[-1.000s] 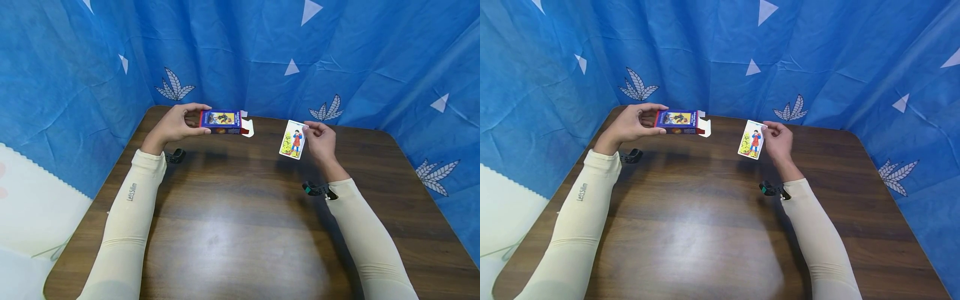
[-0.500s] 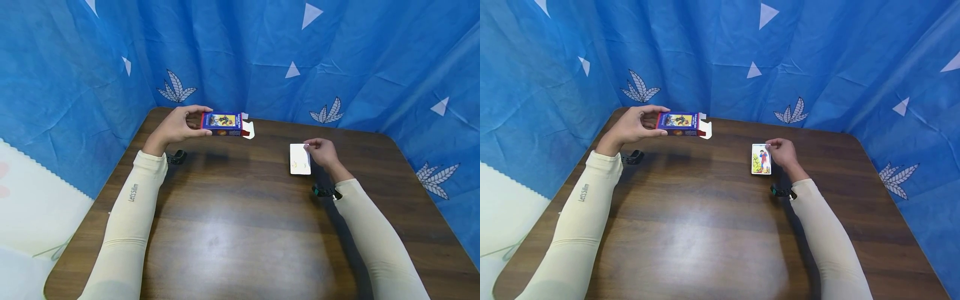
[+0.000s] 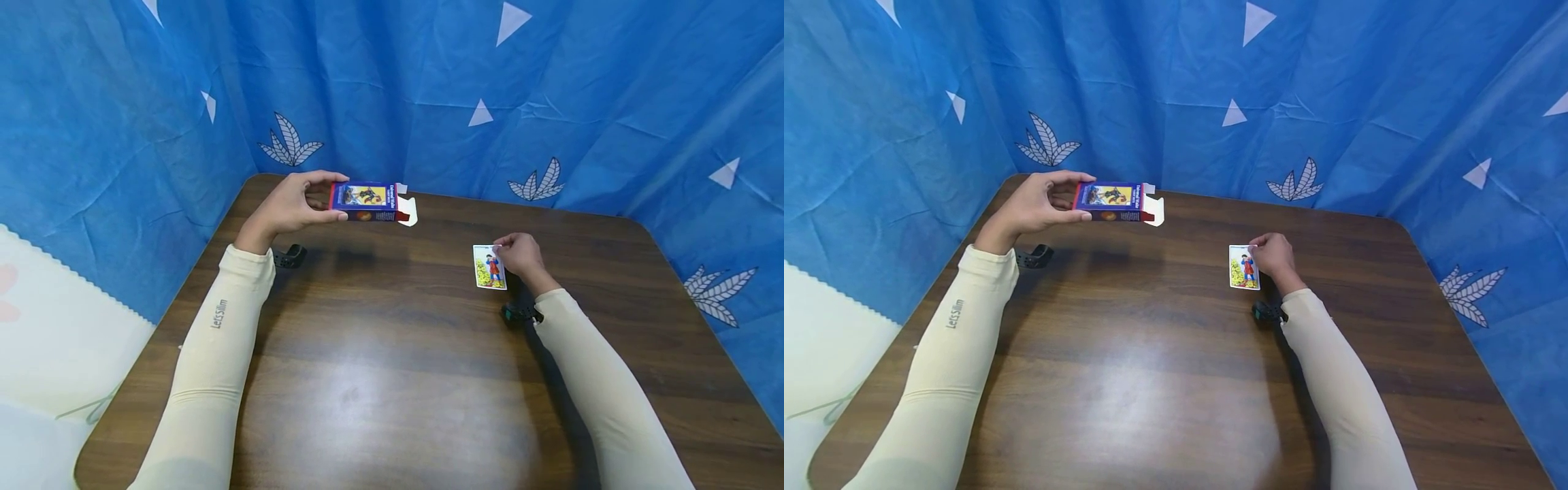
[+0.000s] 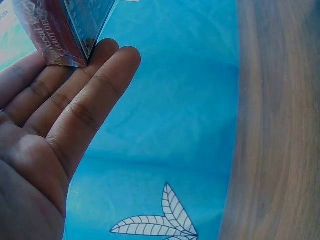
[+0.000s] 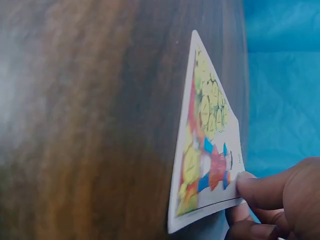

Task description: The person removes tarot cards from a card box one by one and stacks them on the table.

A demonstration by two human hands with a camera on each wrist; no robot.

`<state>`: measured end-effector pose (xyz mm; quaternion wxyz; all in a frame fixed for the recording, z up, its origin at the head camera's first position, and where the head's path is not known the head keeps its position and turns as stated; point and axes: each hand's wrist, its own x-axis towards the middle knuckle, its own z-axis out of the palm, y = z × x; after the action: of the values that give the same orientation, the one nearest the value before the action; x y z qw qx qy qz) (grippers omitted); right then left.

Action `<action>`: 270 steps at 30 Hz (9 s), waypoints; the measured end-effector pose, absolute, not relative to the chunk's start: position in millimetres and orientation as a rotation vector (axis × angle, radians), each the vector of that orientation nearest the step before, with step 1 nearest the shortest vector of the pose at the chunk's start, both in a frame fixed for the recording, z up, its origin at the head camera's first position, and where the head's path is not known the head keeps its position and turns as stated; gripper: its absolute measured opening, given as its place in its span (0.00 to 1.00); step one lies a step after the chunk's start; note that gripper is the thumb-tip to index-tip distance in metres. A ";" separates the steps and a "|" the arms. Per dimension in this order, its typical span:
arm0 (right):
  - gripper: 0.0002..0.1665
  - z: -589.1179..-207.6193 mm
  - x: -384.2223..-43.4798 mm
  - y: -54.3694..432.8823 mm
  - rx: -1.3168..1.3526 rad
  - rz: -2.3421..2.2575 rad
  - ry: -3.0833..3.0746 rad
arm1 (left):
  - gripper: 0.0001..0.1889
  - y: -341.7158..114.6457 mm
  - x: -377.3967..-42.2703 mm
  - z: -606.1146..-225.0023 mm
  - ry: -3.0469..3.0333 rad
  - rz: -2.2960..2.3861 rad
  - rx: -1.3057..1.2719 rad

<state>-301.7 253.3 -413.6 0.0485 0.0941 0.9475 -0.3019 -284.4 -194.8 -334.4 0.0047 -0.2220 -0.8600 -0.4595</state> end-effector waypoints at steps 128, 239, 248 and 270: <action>0.23 -360.7 -286.3 222.6 0.231 -1.815 2.696 | 0.36 -197.6 -285.5 -334.2 -2.677 -1.453 -0.669; 0.19 -341.9 -276.5 111.7 -0.036 -1.672 2.341 | 0.36 -188.0 -289.8 -340.9 -2.670 -1.441 -0.718; 0.16 -348.1 -279.3 135.0 0.043 -1.774 2.365 | 0.37 -187.2 -289.1 -341.1 -2.683 -1.418 -0.696; 0.22 -345.8 -280.6 189.4 0.135 -1.909 2.474 | 0.37 -190.8 -291.7 -343.6 -2.719 -1.401 -0.677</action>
<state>-280.6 189.4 -345.8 0.0067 0.0431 0.7910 -0.6103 -291.7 -190.8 -343.6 0.0047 -0.2162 -0.8679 -0.4471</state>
